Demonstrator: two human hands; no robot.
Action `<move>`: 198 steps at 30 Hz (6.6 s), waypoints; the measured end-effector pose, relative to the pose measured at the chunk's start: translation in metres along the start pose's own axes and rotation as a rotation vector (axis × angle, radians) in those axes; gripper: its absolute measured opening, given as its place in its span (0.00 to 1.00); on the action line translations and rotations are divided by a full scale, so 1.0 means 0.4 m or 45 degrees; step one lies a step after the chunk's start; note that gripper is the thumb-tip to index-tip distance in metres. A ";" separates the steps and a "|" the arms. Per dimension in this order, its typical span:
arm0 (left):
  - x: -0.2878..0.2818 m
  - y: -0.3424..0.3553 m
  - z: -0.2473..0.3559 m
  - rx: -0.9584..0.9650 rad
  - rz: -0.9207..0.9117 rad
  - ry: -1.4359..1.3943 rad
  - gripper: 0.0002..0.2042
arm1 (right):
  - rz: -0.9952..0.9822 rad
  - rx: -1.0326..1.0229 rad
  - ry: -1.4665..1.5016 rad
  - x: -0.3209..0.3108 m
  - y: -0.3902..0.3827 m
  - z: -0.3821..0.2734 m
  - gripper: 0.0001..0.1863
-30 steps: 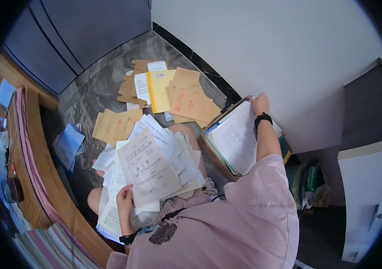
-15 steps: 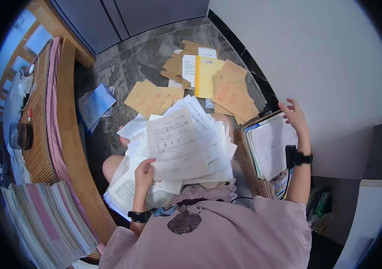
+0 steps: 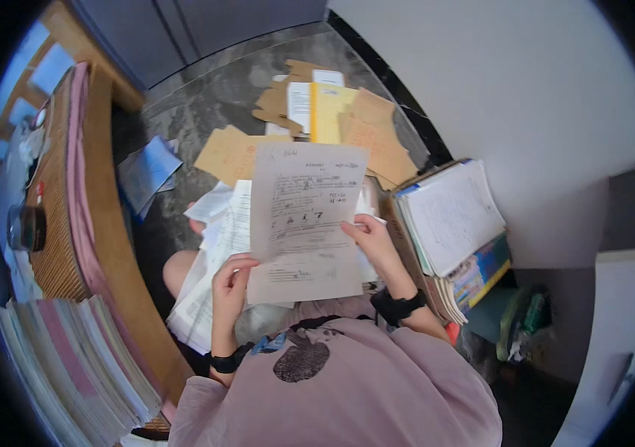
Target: The recorder is sitting on the floor, sorting through a large stack of papers, booklets, and documents.
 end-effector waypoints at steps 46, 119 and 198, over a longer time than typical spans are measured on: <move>-0.167 0.014 -0.189 -0.108 0.444 1.187 0.10 | 1.456 -0.427 -0.608 -0.447 -0.111 0.019 0.17; -0.005 0.015 -0.027 0.161 -0.224 1.021 0.07 | 1.473 -0.324 -0.622 -0.593 -0.099 0.122 0.22; 0.043 0.012 0.024 0.091 -0.140 0.561 0.07 | 0.197 -0.254 0.017 -0.166 -0.052 0.055 0.19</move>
Point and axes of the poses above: each hand's wrist, its own y-axis towards the middle knuckle, its own x-axis out of the palm, z = x × y, the point moved 5 cm from there along y, towards the middle knuckle, and after that the axes turned 5 degrees about z, right-handed, at the moved point
